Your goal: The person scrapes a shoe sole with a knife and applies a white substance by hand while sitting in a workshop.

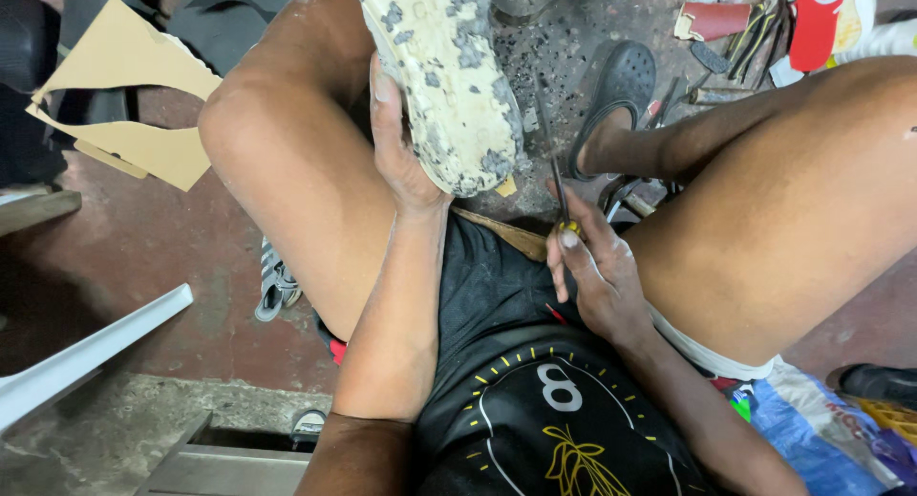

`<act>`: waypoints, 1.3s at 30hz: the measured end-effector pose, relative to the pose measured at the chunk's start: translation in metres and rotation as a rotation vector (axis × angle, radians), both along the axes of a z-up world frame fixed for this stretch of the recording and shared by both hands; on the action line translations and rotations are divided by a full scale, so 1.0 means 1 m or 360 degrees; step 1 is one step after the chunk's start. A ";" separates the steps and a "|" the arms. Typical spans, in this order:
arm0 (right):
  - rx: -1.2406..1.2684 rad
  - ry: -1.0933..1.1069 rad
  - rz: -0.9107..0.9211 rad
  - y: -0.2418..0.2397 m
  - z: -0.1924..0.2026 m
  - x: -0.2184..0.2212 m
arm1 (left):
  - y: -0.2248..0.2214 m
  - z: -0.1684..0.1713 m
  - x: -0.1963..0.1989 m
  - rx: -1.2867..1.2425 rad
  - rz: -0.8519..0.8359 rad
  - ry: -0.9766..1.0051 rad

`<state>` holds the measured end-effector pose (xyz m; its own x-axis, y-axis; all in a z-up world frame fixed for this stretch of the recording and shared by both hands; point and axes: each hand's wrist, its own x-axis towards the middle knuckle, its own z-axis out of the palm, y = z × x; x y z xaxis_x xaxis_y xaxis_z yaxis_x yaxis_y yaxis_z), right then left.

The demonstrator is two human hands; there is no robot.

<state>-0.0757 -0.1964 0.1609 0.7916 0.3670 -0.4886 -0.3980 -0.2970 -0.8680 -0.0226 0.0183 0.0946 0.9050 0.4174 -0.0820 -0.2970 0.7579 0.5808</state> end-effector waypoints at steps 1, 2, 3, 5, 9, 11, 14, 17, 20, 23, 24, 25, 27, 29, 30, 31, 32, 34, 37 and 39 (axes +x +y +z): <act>-0.0029 -0.0023 0.0052 -0.001 0.001 -0.002 | 0.001 -0.004 0.002 -0.0122 -0.0008 0.0017; -0.0058 -0.0045 0.0105 -0.001 0.003 -0.004 | 0.003 -0.008 0.005 -0.0244 -0.0016 0.0033; -0.0086 -0.0066 0.0157 -0.001 0.005 -0.005 | 0.005 -0.013 0.009 -0.0291 0.0013 0.0054; -0.0195 -0.0112 0.0257 0.001 0.010 -0.007 | 0.010 -0.022 0.014 -0.0383 0.0065 0.0104; -0.0439 -0.0248 0.0376 0.005 0.012 -0.007 | 0.014 -0.032 0.018 -0.0358 0.0113 0.0112; -0.0393 -0.0427 0.0389 0.005 0.012 -0.005 | 0.013 -0.034 0.019 -0.0389 0.0146 0.0163; -0.0354 -0.0440 0.0390 0.003 0.014 -0.005 | 0.014 -0.036 0.021 -0.0350 0.0185 0.0178; -0.0449 -0.0268 0.0385 0.004 0.015 -0.004 | 0.015 -0.037 0.025 -0.0348 0.0167 0.0149; -0.0400 -0.0649 0.0408 0.004 0.015 -0.005 | 0.018 -0.037 0.023 -0.0294 0.0088 0.0116; -0.0498 -0.0748 0.0428 0.004 0.015 -0.002 | 0.025 -0.034 0.020 0.0129 0.0079 0.0109; -0.0572 -0.0678 0.0434 0.004 0.015 -0.003 | 0.026 -0.033 0.020 0.0180 0.0057 0.0096; -0.0523 -0.0754 0.0433 0.004 0.014 -0.003 | 0.027 -0.032 0.020 0.0230 0.0035 0.0083; -0.0423 -0.0904 0.0430 0.003 0.011 -0.005 | 0.023 -0.029 0.020 0.0252 -0.0006 0.0100; -0.0406 -0.0218 0.0338 0.001 0.007 -0.009 | 0.021 -0.026 0.019 0.0197 -0.0041 0.0153; -0.0385 0.0130 0.0300 -0.001 0.004 -0.012 | 0.021 -0.026 0.019 0.0234 -0.0060 0.0147; 0.0030 0.0319 0.0190 -0.005 0.001 -0.013 | 0.021 -0.027 0.019 0.0271 -0.0078 0.0142; 0.0448 0.0506 0.0078 -0.009 -0.003 -0.013 | 0.021 -0.029 0.018 0.0310 -0.0096 0.0135; 0.0697 0.0641 0.0004 -0.011 -0.009 -0.017 | 0.021 -0.034 0.017 0.0271 -0.0112 0.0151; -0.0017 -0.0029 0.0229 -0.004 -0.010 -0.019 | 0.019 -0.042 0.020 0.0096 -0.0110 0.0291; -0.0784 -0.1164 0.0515 0.001 -0.005 -0.016 | 0.018 -0.045 0.021 0.0011 -0.0117 0.0385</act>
